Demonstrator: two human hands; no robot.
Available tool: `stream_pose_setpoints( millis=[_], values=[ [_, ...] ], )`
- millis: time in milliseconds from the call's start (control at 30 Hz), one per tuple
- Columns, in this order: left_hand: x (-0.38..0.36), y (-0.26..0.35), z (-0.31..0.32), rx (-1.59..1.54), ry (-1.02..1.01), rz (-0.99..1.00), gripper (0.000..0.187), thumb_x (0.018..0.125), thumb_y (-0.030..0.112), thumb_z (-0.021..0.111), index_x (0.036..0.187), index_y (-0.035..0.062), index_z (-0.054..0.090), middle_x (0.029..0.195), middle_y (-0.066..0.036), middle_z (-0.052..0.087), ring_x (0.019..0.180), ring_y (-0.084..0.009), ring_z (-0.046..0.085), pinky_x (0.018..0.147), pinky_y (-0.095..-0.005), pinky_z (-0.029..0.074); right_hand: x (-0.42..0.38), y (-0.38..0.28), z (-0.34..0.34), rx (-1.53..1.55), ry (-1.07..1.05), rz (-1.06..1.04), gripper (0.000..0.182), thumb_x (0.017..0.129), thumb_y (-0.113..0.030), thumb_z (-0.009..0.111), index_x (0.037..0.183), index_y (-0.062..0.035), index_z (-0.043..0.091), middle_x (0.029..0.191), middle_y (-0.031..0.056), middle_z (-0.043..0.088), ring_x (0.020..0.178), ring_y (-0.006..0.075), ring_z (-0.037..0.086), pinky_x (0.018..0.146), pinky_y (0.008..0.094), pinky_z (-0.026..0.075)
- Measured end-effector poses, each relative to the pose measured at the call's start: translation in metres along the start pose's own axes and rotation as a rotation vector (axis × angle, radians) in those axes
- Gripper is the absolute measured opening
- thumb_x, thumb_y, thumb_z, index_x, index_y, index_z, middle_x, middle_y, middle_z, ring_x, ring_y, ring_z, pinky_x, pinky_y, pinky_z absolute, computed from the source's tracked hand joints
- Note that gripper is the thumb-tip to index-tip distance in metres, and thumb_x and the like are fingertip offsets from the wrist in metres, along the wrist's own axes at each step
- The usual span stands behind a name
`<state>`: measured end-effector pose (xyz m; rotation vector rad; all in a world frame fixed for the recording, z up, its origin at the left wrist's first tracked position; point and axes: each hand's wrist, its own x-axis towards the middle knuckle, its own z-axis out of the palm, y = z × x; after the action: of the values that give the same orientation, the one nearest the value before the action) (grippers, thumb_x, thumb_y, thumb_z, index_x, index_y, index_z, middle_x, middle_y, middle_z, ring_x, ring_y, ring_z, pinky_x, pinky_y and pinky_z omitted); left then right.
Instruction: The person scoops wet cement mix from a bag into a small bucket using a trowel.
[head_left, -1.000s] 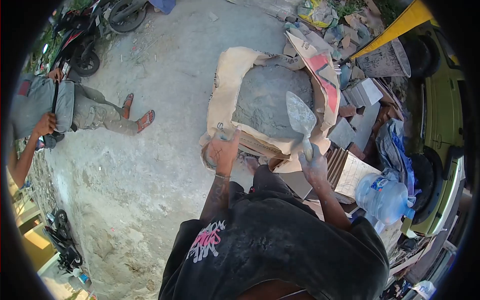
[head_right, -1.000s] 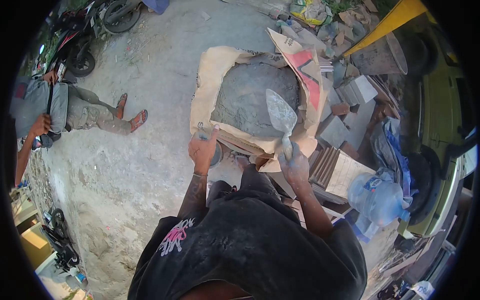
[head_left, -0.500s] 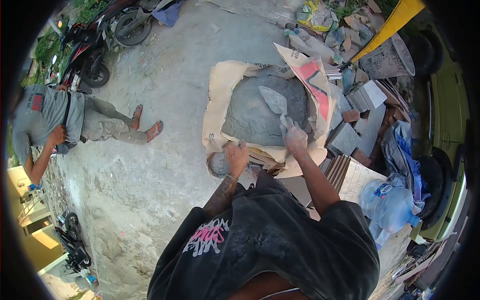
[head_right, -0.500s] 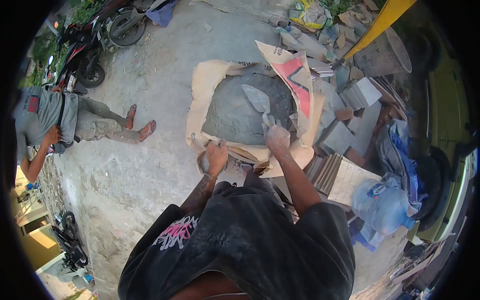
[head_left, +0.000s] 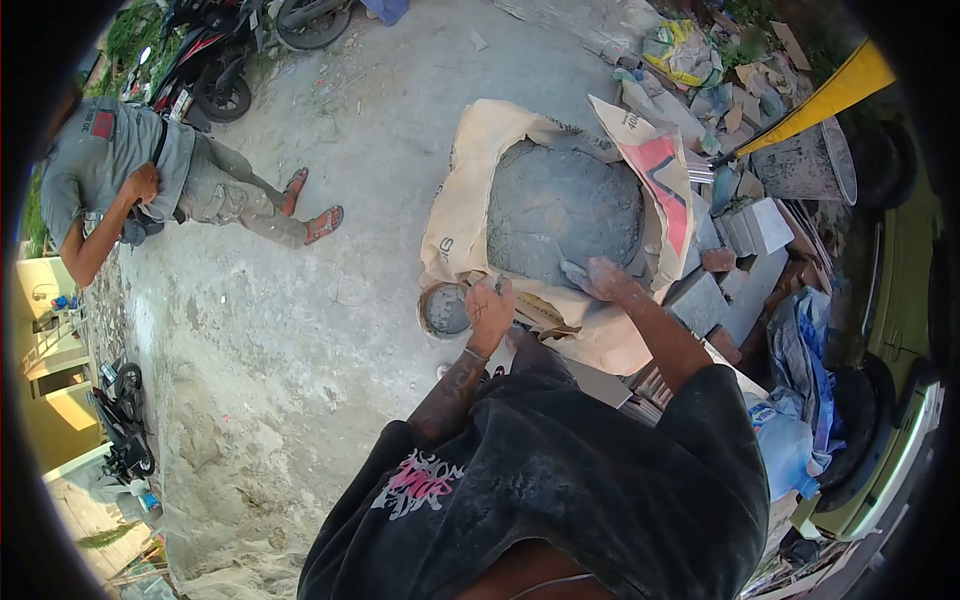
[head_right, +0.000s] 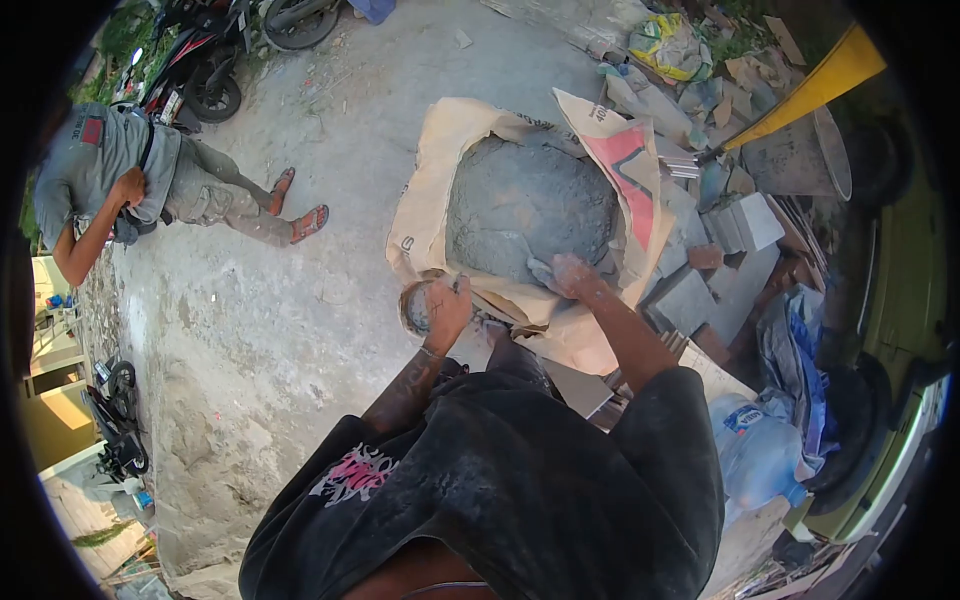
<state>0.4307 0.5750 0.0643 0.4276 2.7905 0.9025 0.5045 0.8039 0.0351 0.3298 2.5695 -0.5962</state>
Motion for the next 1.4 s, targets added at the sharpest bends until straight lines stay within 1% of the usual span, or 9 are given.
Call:
stream_pose_setpoints(
  millis=[133,333,633,700,800,1033,1100,1267,1400],
  values=[
    [-0.003,0.001,-0.001,-0.024,-0.073,-0.016,0.036,0.079,0.03,0.051,0.071,-0.0043,0.059,0.071,-0.025,0.058,0.07,-0.0411,0.055,0.066,-0.0468,0.042,0.007,-0.009,-0.014,0.109,-0.107,0.004,0.055,0.079,-0.049,0.051,0.102,0.0005,0.057,0.099,0.0216,0.058,0.093,0.0341,0.057,0.082,0.0426,0.044],
    [-0.009,-0.004,-0.004,-0.024,-0.058,-0.065,0.035,0.079,0.03,0.051,0.072,-0.0037,0.059,0.072,-0.024,0.058,0.071,-0.0406,0.056,0.068,-0.0464,0.043,0.006,-0.023,-0.019,0.344,-0.33,0.051,0.061,0.079,-0.056,0.049,0.098,0.0019,0.06,0.069,0.0126,0.06,0.061,0.0228,0.056,0.059,0.0351,0.045],
    [-0.017,-0.061,0.02,-0.16,-0.273,-0.005,0.036,0.08,0.034,0.054,0.09,0.0001,0.059,0.084,-0.021,0.06,0.082,-0.0359,0.056,0.073,-0.0407,0.043,-0.007,-0.029,-0.008,0.593,-0.051,-0.051,0.047,0.082,-0.048,0.051,0.098,-0.0051,0.062,0.064,0.0075,0.056,0.057,0.0172,0.051,0.056,0.0321,0.043],
    [-0.023,-0.063,-0.009,-0.317,-0.331,-0.009,0.035,0.081,0.033,0.055,0.091,0.0,0.059,0.083,-0.02,0.06,0.082,-0.0345,0.056,0.073,-0.039,0.043,-0.008,-0.013,0.008,0.546,0.209,-0.149,0.044,0.082,-0.044,0.051,0.094,-0.0029,0.061,0.064,0.0071,0.055,0.058,0.0156,0.051,0.056,0.032,0.042],
    [-0.049,-0.106,-0.033,-0.431,-0.233,-0.028,0.031,0.082,0.027,0.055,0.092,-0.0019,0.059,0.077,-0.017,0.061,0.074,-0.0275,0.059,0.069,-0.0338,0.045,-0.038,-0.031,-0.028,0.503,0.049,0.114,0.042,0.082,-0.04,0.052,0.092,-0.0004,0.06,0.064,0.0066,0.053,0.058,0.0148,0.051,0.057,0.0319,0.043],
    [-0.194,-0.349,0.001,-0.23,0.058,-0.794,0.035,0.079,0.032,0.052,0.07,-0.0011,0.061,0.069,-0.016,0.062,0.07,-0.0309,0.061,0.067,-0.0388,0.046,-0.094,-0.06,-0.068,0.762,0.061,0.195,0.038,0.084,-0.033,0.052,0.102,0.0005,0.058,0.063,0.0041,0.051,0.054,0.0109,0.049,0.047,0.0264,0.042],
    [-0.24,-0.372,-0.005,-0.321,0.054,-1.231,0.037,0.079,0.034,0.05,0.067,0.0,0.06,0.068,-0.016,0.062,0.071,-0.033,0.06,0.067,-0.0403,0.046,-0.107,-0.076,-0.078,0.809,0.068,0.233,0.036,0.085,-0.031,0.052,0.105,-0.0011,0.057,0.063,0.0021,0.05,0.051,0.0082,0.047,0.042,0.0233,0.038],
    [-0.312,-0.384,0.012,-0.288,0.009,-0.996,0.033,0.078,0.03,0.049,0.073,-0.0004,0.061,0.07,-0.016,0.061,0.066,-0.0283,0.061,0.065,-0.0398,0.046,-0.122,-0.141,-0.087,0.789,0.005,0.201,0.037,0.085,-0.031,0.052,0.108,-0.0027,0.056,0.063,0.0015,0.049,0.048,0.0078,0.045,0.041,0.0228,0.038],
    [-0.304,-0.329,-0.017,-0.715,0.062,-1.153,0.033,0.083,0.029,0.053,0.094,-0.0009,0.056,0.078,-0.011,0.062,0.065,-0.0181,0.06,0.053,-0.0305,0.046,-0.114,-0.205,-0.064,0.818,-0.094,0.169,0.035,0.086,-0.031,0.051,0.108,-0.0033,0.056,0.063,0.0017,0.049,0.046,0.0076,0.044,0.04,0.0231,0.037]
  ],
)
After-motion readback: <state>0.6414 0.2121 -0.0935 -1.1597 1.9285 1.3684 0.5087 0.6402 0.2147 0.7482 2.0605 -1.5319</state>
